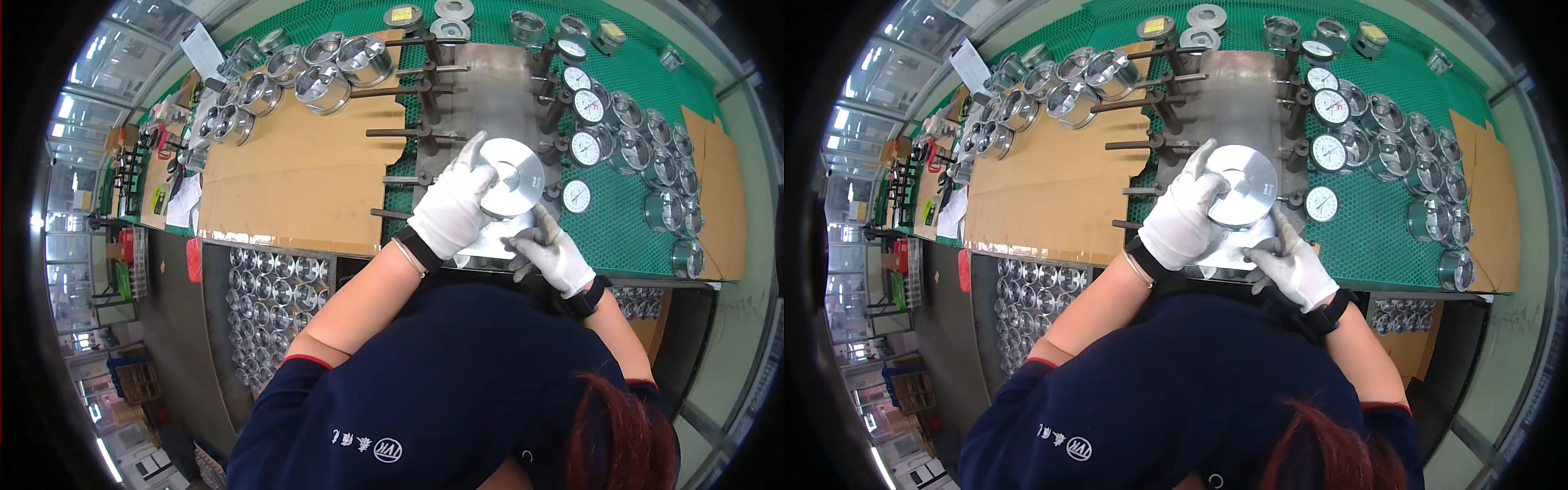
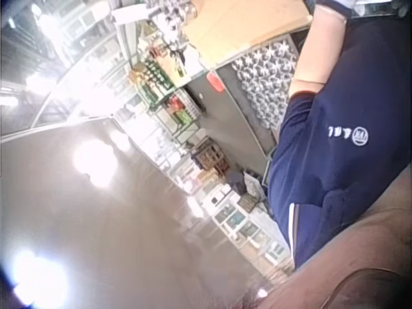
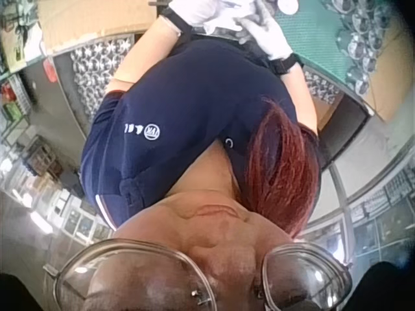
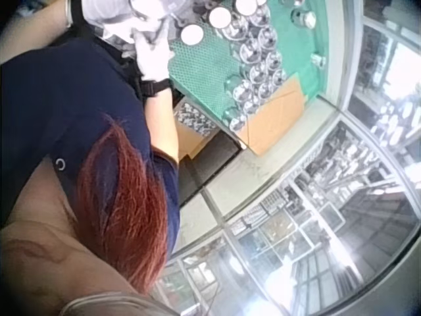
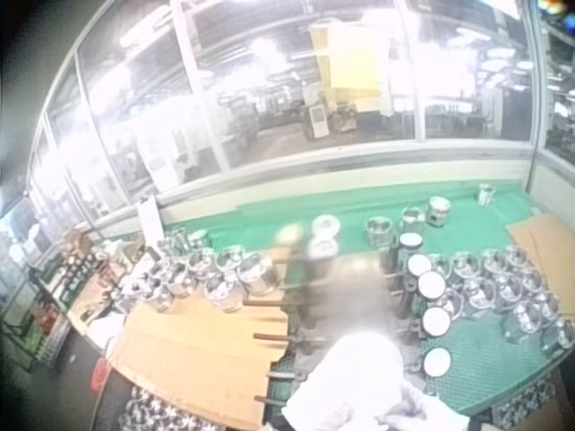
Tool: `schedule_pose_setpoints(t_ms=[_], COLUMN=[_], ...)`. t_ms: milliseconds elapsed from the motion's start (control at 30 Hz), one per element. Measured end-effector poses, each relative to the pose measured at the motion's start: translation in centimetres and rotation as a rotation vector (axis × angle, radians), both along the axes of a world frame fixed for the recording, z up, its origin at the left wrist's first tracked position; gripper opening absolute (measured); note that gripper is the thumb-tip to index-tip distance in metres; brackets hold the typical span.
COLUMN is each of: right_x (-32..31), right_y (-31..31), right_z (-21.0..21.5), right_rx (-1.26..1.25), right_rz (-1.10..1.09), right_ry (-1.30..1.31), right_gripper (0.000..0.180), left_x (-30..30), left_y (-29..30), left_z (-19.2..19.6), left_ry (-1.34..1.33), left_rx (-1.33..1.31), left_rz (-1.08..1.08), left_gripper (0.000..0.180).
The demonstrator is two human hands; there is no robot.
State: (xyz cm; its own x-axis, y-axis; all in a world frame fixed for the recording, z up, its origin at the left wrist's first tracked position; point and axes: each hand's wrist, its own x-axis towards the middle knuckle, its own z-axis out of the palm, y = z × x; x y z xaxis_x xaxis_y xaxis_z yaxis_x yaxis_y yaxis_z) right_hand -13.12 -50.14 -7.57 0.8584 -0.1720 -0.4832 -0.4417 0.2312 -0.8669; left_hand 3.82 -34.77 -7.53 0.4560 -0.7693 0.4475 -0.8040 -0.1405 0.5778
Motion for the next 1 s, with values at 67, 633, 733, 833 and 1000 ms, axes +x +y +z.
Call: schedule_pose_setpoints(t_ms=[67, 633, 733, 833, 1000], right_x=[0.1, -0.7, -1.2, -3.4, 0.2], right_y=[0.4, 0.6, 0.0, -1.7, 0.5], right_z=[0.1, -2.8, -3.2, -8.7, -0.7], right_rx=[-0.114, 0.01, 0.036, -0.173, -0.067], right_rz=[0.033, -0.148, -0.171, 0.018, -0.014], right_ry=[0.018, -0.019, 0.008, -0.223, 0.023], right_gripper=[0.083, 0.077, 0.082, 0.072, 0.082], left_x=[-0.7, -0.1, -0.1, 0.6, 0.7], left_y=[0.2, 0.5, 0.5, 1.1, 0.1], left_z=[1.2, -0.1, 0.3, 2.8, -0.1], left_ry=[0.696, 0.045, 0.054, 0.253, 0.498], left_rx=[-0.212, 0.07, 0.113, 0.184, -0.095], left_rz=[-0.089, 0.022, 0.029, -0.114, -0.108], left_gripper=[0.037, 0.038, 0.039, 0.026, 0.021])
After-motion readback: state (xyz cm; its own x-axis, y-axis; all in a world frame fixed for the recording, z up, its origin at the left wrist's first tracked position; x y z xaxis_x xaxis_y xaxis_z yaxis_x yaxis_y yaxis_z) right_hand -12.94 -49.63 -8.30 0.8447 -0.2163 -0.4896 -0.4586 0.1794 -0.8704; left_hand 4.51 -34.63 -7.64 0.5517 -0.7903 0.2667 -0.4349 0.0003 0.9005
